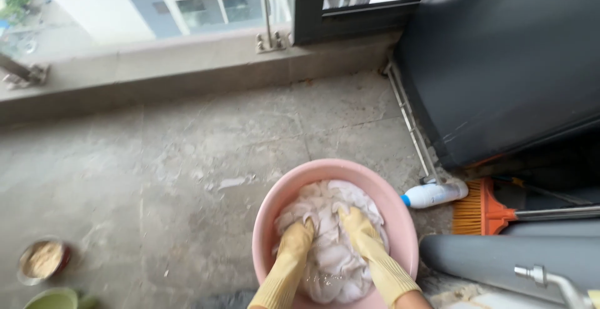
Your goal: The person is hand washing white clothes in a pink basin on a balcony.
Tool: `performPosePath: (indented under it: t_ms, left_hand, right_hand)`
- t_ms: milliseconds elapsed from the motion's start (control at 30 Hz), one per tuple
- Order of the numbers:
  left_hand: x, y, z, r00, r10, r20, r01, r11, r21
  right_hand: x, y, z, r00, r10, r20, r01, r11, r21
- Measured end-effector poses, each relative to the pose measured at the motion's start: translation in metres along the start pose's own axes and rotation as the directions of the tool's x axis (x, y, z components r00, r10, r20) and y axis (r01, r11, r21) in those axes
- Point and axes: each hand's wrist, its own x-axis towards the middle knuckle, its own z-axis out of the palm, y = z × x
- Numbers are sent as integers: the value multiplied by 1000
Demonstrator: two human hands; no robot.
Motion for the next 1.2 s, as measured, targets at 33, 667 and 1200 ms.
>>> performPosePath:
  t_ms: [33, 667, 1200]
  left_hand:
    - [-15, 3, -16, 1000, 13, -6, -14, 996, -93]
    - [45, -25, 93, 991, 126, 40, -132, 963, 236]
    - [-51, 41, -92, 977, 84, 196, 22, 874, -485]
  right_hand:
    - [-5, -3, -2, 1000, -8, 19, 8, 1000, 13]
    - [-15, 40, 81, 905, -21, 425, -37, 991, 129]
    - [71, -2, -38, 906, 109, 409, -322, 804, 500]
